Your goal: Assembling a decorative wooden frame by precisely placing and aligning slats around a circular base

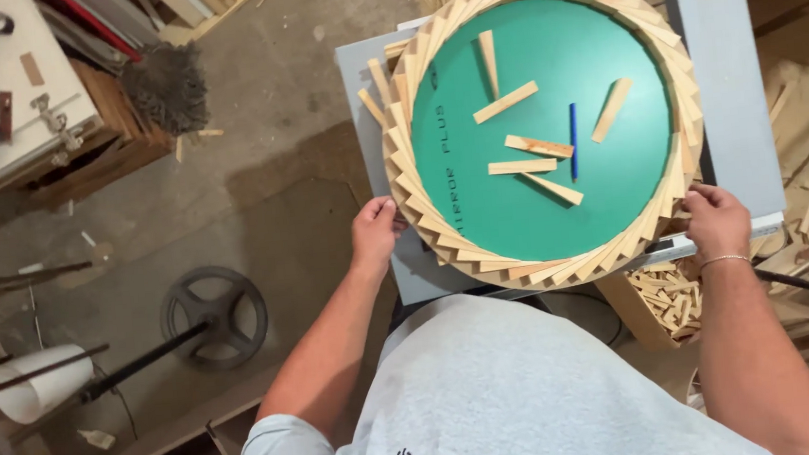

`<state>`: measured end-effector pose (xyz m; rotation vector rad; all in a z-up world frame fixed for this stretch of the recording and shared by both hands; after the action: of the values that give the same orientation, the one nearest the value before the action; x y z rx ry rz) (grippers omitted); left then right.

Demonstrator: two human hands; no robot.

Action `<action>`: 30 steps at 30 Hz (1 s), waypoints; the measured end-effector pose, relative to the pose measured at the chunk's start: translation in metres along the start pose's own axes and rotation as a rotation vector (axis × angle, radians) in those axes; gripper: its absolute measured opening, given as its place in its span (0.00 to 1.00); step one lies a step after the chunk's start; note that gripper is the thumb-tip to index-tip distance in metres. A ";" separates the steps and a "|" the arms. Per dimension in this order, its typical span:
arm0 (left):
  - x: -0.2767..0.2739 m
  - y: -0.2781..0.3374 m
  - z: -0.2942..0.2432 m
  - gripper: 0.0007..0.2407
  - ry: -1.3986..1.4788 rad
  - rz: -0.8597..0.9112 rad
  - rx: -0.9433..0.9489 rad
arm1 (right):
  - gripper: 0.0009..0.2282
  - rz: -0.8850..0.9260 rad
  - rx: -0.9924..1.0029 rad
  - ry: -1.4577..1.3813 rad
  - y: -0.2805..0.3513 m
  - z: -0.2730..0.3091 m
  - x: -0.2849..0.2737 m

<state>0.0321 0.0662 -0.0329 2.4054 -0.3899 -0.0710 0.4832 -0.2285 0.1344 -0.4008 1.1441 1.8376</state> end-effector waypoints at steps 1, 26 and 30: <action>0.004 0.005 -0.007 0.09 -0.010 0.029 -0.004 | 0.12 -0.060 0.026 0.018 0.012 0.008 -0.007; -0.040 0.062 -0.054 0.05 -0.068 -0.077 0.247 | 0.07 -0.276 -1.651 0.917 0.083 0.140 0.223; -0.034 0.069 -0.058 0.05 -0.049 -0.069 0.264 | 0.07 -0.244 -1.703 0.846 0.103 0.157 0.226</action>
<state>-0.0096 0.0635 0.0546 2.6825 -0.3571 -0.1164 0.3051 0.0048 0.1225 -2.2489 -0.3889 2.0027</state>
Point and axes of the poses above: each hand's wrist, its own y-axis away from the middle knuckle, its own x-axis out of the palm, z = x × y, the point moved 9 cm from there along -y, towards the middle knuckle, and after that the axes turned 5 degrees about z, right-handed, at the moved point
